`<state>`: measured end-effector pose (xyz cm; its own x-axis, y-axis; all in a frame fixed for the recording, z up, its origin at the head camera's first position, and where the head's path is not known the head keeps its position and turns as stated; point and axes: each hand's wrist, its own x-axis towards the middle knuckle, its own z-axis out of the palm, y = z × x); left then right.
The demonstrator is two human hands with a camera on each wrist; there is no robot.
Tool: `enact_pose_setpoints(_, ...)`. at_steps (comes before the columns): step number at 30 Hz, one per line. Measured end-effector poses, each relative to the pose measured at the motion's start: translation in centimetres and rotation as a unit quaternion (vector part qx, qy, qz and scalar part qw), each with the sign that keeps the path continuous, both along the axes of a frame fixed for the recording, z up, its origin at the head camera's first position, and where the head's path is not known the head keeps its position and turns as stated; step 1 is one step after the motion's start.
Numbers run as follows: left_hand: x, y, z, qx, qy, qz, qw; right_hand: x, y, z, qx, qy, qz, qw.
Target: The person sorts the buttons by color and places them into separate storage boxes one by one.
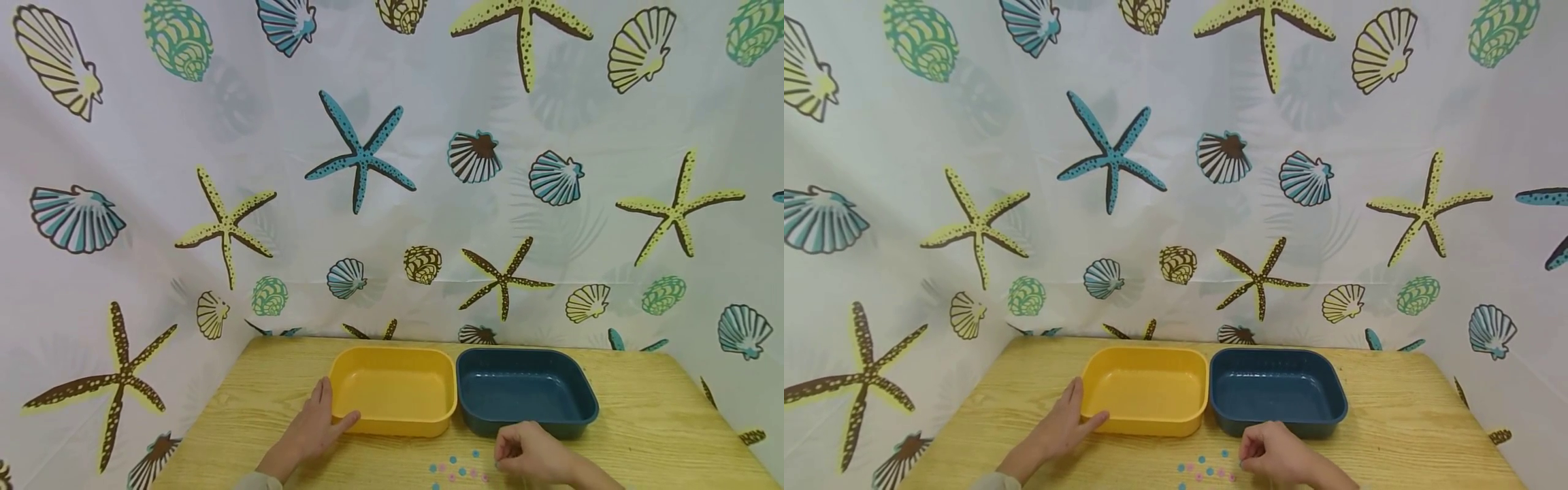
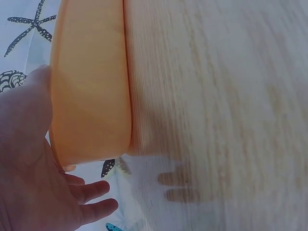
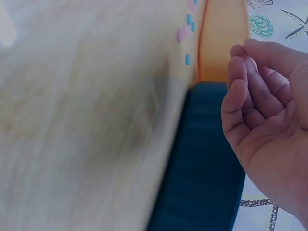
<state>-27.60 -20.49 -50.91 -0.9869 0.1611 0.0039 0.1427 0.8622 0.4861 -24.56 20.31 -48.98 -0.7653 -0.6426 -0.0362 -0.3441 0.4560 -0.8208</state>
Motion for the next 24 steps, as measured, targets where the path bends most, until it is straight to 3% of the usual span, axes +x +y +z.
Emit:
enact_pose_setpoints(13, 0.0, 0.1, 0.3, 0.010, -0.001, 0.002, 0.9999, -0.9, -0.9, 1.4, -0.018, 0.032, 0.003, 0.9993)
enact_pose_setpoints(24, -0.5, 0.4, -0.1, 0.026, 0.001, 0.002, 0.9997, -1.9, -2.2, 2.3, -0.030, 0.044, -0.010, 0.9985)
